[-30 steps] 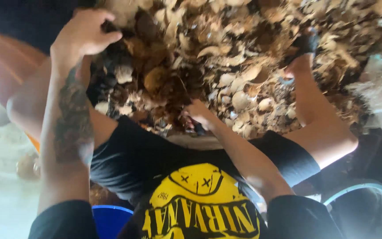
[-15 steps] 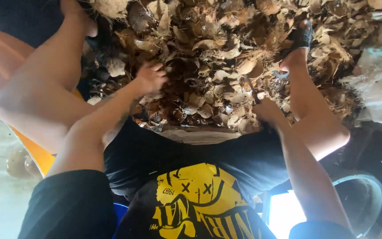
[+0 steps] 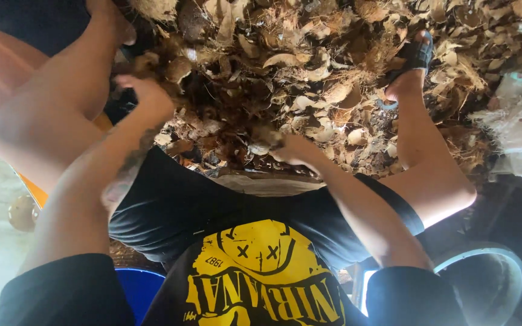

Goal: Peeling the outer husk of coconuts using a knife and then washing them in a bucket of water.

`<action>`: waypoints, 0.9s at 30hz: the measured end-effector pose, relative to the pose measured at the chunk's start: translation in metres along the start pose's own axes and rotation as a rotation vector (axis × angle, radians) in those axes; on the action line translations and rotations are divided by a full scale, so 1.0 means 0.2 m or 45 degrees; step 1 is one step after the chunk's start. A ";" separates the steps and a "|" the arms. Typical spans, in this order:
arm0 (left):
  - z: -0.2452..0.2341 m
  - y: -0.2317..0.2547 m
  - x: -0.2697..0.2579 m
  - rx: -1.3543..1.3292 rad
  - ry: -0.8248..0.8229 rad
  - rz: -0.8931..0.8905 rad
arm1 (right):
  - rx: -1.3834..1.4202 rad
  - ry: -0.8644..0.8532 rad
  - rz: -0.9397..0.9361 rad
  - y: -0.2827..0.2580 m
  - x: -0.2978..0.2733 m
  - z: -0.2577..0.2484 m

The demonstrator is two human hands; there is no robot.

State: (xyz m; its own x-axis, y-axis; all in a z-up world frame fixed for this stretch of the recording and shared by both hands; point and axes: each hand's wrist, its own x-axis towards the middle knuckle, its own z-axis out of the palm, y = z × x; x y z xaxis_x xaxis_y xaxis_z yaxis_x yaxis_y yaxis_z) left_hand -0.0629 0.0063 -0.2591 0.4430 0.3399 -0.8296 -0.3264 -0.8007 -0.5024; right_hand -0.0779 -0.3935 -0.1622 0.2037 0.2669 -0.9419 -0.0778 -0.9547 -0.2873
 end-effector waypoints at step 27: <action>-0.47 -0.30 -0.47 -1.236 0.345 0.577 | 0.032 0.289 0.225 0.47 -0.01 -0.25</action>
State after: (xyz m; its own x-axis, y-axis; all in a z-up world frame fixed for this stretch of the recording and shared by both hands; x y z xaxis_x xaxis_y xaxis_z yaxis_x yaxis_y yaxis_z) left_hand -0.0063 -0.0247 -0.1276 0.6553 -0.1073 -0.7477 0.2365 -0.9110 0.3380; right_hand -0.0367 -0.4902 -0.1775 0.3980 0.0576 -0.9156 -0.1553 -0.9794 -0.1291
